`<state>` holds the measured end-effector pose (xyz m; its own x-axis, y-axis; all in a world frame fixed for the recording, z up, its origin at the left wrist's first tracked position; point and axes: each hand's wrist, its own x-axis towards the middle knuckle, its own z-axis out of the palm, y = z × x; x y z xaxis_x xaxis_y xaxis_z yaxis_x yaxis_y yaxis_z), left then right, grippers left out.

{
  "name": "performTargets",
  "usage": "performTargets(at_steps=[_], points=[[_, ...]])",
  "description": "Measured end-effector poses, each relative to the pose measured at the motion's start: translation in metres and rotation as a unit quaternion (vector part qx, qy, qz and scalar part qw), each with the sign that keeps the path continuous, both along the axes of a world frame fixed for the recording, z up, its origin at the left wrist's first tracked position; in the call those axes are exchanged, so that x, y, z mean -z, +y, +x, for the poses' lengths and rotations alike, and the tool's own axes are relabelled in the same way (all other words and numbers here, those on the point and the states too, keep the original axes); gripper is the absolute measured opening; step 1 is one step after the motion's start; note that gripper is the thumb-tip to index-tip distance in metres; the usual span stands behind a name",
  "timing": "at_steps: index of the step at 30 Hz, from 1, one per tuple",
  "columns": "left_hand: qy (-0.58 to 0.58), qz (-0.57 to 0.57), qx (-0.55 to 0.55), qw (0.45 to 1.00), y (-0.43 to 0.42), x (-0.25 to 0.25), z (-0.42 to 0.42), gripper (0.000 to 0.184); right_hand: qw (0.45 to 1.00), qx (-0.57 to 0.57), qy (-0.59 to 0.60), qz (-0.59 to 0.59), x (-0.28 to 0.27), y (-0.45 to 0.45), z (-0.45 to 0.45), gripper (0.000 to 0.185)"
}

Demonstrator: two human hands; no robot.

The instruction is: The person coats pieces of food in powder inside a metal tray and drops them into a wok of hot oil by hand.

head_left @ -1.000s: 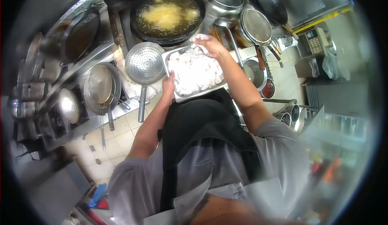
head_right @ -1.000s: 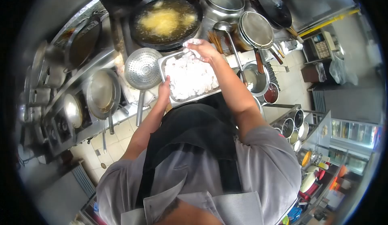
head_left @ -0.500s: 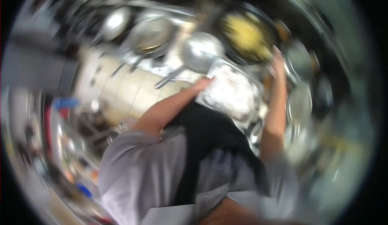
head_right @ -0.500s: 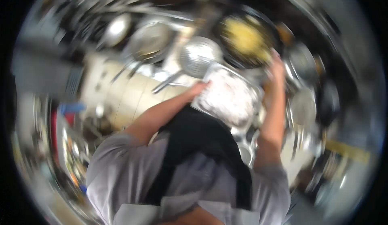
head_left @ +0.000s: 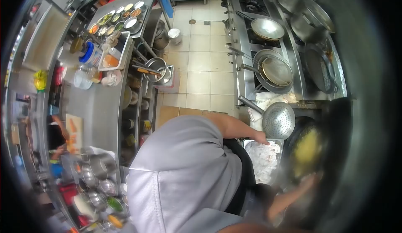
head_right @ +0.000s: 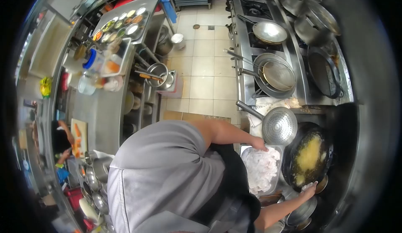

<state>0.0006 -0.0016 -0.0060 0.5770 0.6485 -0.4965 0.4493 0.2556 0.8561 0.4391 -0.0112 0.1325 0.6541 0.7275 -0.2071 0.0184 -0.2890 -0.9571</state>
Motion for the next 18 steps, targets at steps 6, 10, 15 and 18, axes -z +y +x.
performTargets(at_steps=[6, 10, 15, 18], points=[[0.010, -0.001, 0.000, 1.000, 0.000, -0.002, 0.000, 0.079, 0.999, -0.011, 0.030, 0.014, -0.016, 0.012, -0.017, 0.031], [0.002, 0.005, 0.001, 1.000, -0.001, -0.006, -0.002, 0.079, 0.998, 0.004, -0.049, 0.025, -0.033, 0.008, -0.042, 0.037], [0.007, 0.003, 0.011, 1.000, 0.002, -0.001, 0.001, 0.079, 0.994, 0.028, -0.070, -0.076, -0.029, 0.011, -0.019, 0.038], [0.017, 0.009, 0.001, 1.000, 0.000, -0.003, 0.001, 0.079, 0.995, 0.058, -0.073, -0.031, -0.044, 0.004, -0.055, 0.039]])
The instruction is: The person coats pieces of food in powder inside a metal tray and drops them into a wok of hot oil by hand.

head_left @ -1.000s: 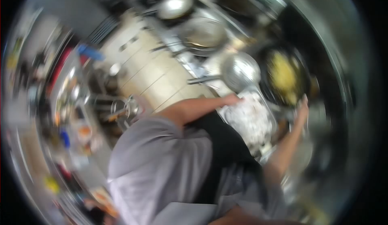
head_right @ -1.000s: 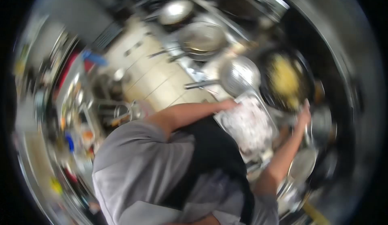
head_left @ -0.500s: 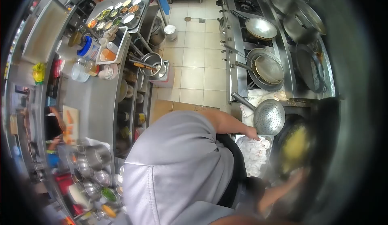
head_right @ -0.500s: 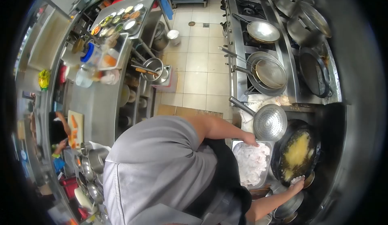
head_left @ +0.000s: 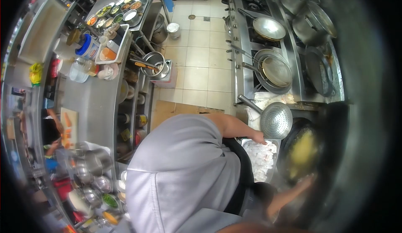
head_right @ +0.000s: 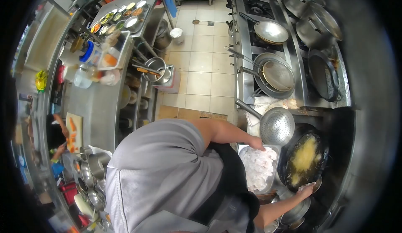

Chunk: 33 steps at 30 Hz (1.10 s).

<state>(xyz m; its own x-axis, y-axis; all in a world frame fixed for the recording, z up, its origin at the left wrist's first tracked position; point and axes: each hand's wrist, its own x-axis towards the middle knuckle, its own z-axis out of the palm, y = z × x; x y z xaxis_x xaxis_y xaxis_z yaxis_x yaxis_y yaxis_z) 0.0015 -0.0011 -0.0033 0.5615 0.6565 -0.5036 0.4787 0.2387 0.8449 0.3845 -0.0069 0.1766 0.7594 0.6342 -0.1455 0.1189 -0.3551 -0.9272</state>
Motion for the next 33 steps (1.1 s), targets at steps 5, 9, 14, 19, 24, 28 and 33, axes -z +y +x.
performTargets(at_steps=[5, 9, 14, 19, 24, 28, 33], points=[[-0.010, -0.008, -0.001, 1.000, 0.000, 0.002, -0.001, 0.079, 0.999, 0.010, -0.002, -0.030, 0.017, 0.003, 0.027, 0.051], [-0.005, -0.006, 0.011, 1.000, 0.001, 0.003, -0.001, 0.080, 0.999, 0.014, -0.004, -0.045, 0.014, 0.000, 0.025, 0.051], [-0.011, -0.002, 0.010, 1.000, -0.001, -0.001, -0.002, 0.081, 0.999, 0.023, 0.003, -0.027, 0.006, -0.002, 0.013, 0.050], [0.004, -0.009, 0.015, 1.000, 0.001, 0.007, 0.001, 0.081, 0.999, -0.010, -0.016, -0.035, 0.011, -0.004, 0.020, 0.048], [0.004, 0.005, 0.012, 1.000, 0.000, 0.005, 0.000, 0.079, 1.000, 0.001, -0.030, -0.006, -0.004, -0.006, 0.000, 0.043], [0.010, -0.013, 0.016, 1.000, 0.002, 0.010, 0.003, 0.079, 0.999, -0.027, -0.032, -0.017, 0.007, -0.005, 0.018, 0.031], [0.003, 0.000, 0.005, 1.000, 0.001, 0.005, 0.001, 0.079, 0.992, -0.109, -0.041, -0.055, 0.022, -0.005, 0.047, 0.028]])
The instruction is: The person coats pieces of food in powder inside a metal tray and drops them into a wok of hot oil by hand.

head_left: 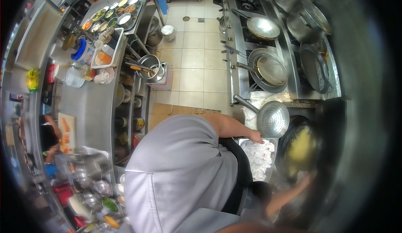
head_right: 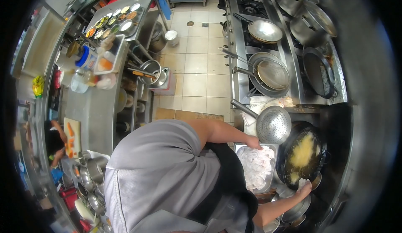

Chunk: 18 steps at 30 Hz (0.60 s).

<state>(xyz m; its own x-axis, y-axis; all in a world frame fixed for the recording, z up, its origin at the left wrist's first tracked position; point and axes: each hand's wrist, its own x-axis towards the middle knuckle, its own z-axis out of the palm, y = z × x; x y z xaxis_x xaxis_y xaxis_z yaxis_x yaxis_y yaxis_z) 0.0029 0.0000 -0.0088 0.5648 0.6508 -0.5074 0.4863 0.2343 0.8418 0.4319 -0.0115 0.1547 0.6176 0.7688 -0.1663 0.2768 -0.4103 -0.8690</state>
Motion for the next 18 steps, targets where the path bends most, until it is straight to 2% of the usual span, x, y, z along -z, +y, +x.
performTargets(at_steps=[4, 7, 9, 11, 12, 13, 14, 15, 16, 17, 18], points=[[-0.002, 0.021, 0.007, 1.000, 0.001, 0.005, 0.002, 0.079, 0.997, -0.076, -0.006, -0.034, 0.019, -0.002, 0.038, 0.037], [0.003, 0.013, 0.016, 1.000, 0.002, 0.003, 0.002, 0.075, 0.995, -0.086, 0.005, -0.046, 0.035, 0.000, 0.063, 0.036], [0.037, 0.066, 0.037, 0.996, 0.003, 0.008, 0.004, 0.068, 0.987, -0.124, -0.103, 0.005, 0.014, -0.008, 0.027, 0.019], [0.001, 0.100, 0.062, 0.993, 0.004, 0.026, 0.005, 0.061, 0.916, -0.274, -0.294, 0.011, 0.060, 0.008, 0.089, 0.032], [-0.017, 0.104, 0.073, 0.992, 0.007, 0.039, 0.008, 0.058, 0.920, -0.195, -0.339, 0.000, 0.034, -0.004, 0.045, 0.035], [-0.032, 0.128, 0.064, 0.989, 0.003, 0.024, 0.002, 0.063, 0.924, -0.129, -0.358, -0.014, 0.032, -0.003, 0.033, 0.035], [-0.018, 0.091, 0.015, 0.996, 0.001, 0.022, 0.004, 0.067, 0.942, -0.101, -0.309, -0.087, 0.002, -0.003, 0.000, 0.035], [0.012, 0.027, 0.076, 0.997, 0.007, 0.004, -0.002, 0.070, 0.919, -0.153, -0.363, 0.005, 0.038, 0.004, 0.042, 0.040], [0.025, -0.020, 0.050, 0.998, 0.005, 0.010, 0.001, 0.072, 0.894, -0.068, -0.439, -0.054, 0.046, 0.003, 0.044, 0.044], [0.025, -0.043, 0.016, 0.999, -0.001, -0.016, -0.002, 0.071, 0.896, -0.029, -0.414, -0.156, 0.001, -0.004, -0.001, 0.041], [-0.066, -0.134, -0.018, 0.989, 0.002, 0.020, 0.001, 0.069, 0.854, -0.027, -0.500, -0.139, 0.051, 0.004, 0.047, 0.043]])
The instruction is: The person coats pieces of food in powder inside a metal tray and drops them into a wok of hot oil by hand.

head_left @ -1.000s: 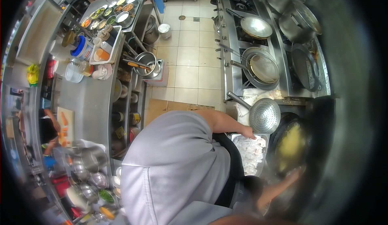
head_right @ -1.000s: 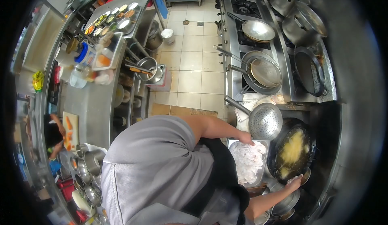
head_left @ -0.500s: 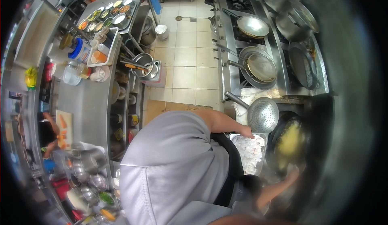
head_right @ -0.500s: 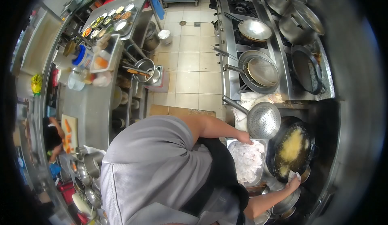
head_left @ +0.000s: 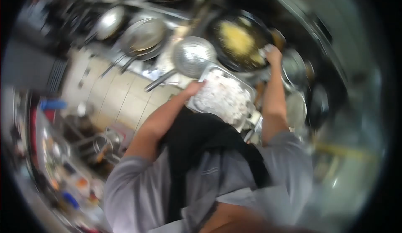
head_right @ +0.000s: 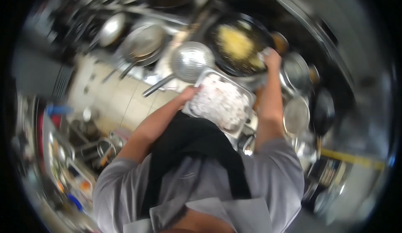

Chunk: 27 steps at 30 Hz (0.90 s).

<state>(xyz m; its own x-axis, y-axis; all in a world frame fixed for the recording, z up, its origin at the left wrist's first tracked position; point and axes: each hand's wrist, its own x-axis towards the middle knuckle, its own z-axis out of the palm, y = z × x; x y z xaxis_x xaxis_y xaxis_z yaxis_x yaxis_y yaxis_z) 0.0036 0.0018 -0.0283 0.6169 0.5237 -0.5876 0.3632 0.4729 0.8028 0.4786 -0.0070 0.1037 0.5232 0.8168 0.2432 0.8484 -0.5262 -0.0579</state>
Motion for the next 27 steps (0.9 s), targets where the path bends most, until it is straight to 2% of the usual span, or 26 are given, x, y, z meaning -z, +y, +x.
performTargets(at_steps=[2, 4, 8, 10, 12, 14, 16, 18, 20, 22, 24, 27], points=[[-0.019, -0.026, -0.033, 0.999, -0.004, -0.010, 0.001, 0.066, 0.993, 0.076, 0.085, -0.021, -0.001, 0.004, -0.007, 0.039], [0.010, -0.004, -0.022, 1.000, -0.004, -0.023, 0.000, 0.065, 0.984, 0.103, 0.127, -0.069, -0.047, -0.001, -0.049, 0.036], [0.034, 0.000, -0.056, 0.998, -0.012, -0.076, 0.000, 0.065, 0.983, 0.121, 0.104, -0.094, -0.034, 0.005, -0.027, 0.033], [0.031, -0.007, -0.048, 0.998, -0.010, -0.071, 0.002, 0.065, 0.987, 0.123, 0.072, -0.078, -0.024, 0.004, -0.018, 0.032], [0.008, -0.025, -0.038, 0.999, -0.011, -0.074, -0.001, 0.064, 0.989, 0.146, 0.017, 0.013, -0.017, 0.000, -0.016, 0.034], [0.045, -0.022, -0.028, 0.998, -0.007, -0.066, 0.000, 0.064, 0.984, 0.144, 0.002, 0.104, -0.035, -0.006, -0.025, 0.037], [0.076, -0.011, -0.015, 0.997, -0.006, -0.062, 0.001, 0.063, 0.979, 0.054, -0.026, 0.194, -0.047, -0.015, -0.027, 0.033], [0.035, -0.020, -0.053, 0.998, -0.009, -0.061, 0.002, 0.062, 0.979, 0.049, -0.008, 0.198, -0.064, -0.041, -0.059, 0.032], [0.029, -0.016, -0.052, 0.998, -0.009, -0.058, 0.002, 0.061, 0.988, -0.036, 0.104, 0.105, -0.074, -0.069, -0.100, 0.030], [0.020, -0.026, -0.047, 0.998, -0.006, -0.045, 0.001, 0.063, 0.955, -0.127, 0.268, 0.013, -0.074, -0.094, -0.154, 0.026], [0.016, -0.026, -0.049, 0.998, -0.008, -0.050, 0.002, 0.063, 0.944, -0.203, 0.244, -0.094, -0.040, -0.108, -0.194, 0.027], [0.021, -0.013, -0.049, 0.998, -0.007, -0.045, 0.003, 0.065, 0.913, -0.346, 0.187, -0.105, 0.005, -0.125, -0.241, 0.030]])
